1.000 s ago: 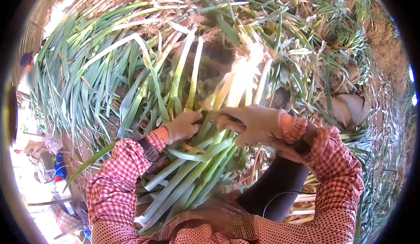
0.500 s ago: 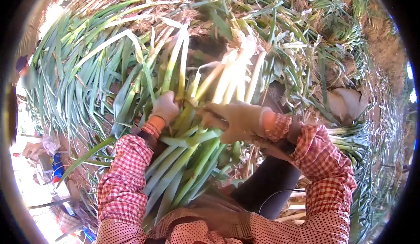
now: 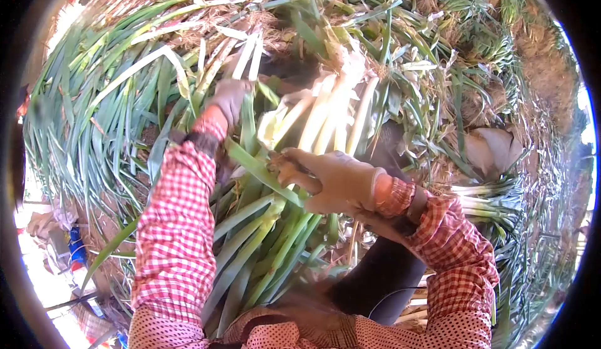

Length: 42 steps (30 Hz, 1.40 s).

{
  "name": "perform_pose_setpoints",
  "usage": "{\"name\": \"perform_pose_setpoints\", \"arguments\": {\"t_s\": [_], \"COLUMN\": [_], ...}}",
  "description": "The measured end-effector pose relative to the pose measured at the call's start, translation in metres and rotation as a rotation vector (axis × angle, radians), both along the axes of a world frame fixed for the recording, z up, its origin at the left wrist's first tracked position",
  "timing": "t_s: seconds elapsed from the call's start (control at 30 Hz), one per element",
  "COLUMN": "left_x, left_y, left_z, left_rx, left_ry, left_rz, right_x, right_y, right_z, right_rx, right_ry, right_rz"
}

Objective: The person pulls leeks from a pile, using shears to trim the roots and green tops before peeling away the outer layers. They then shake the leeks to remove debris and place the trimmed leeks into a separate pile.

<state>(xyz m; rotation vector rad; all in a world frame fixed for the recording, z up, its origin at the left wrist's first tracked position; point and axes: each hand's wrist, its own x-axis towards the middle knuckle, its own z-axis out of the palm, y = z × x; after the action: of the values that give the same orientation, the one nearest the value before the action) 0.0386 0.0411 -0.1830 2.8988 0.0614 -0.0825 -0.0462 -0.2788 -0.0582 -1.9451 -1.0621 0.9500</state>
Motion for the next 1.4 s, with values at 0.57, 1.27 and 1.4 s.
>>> {"name": "perform_pose_setpoints", "arguments": {"t_s": [0.57,1.27,1.4], "left_x": [-0.076,-0.028,0.09], "left_y": [-0.001,-0.055,-0.013], "left_z": [0.028,0.153,0.273], "left_rx": [-0.49,0.02,-0.19], "left_ry": [-0.149,-0.049,-0.515], "left_rz": [0.417,-0.186,-0.157], "right_x": [0.02,0.012,-0.001], "right_y": [0.04,-0.039,-0.041], "right_z": [-0.009,-0.055,-0.042], "right_rx": [-0.05,0.14,-0.014], "right_ry": [-0.048,-0.002,0.03], "right_rz": [-0.135,-0.517,-0.511]}}
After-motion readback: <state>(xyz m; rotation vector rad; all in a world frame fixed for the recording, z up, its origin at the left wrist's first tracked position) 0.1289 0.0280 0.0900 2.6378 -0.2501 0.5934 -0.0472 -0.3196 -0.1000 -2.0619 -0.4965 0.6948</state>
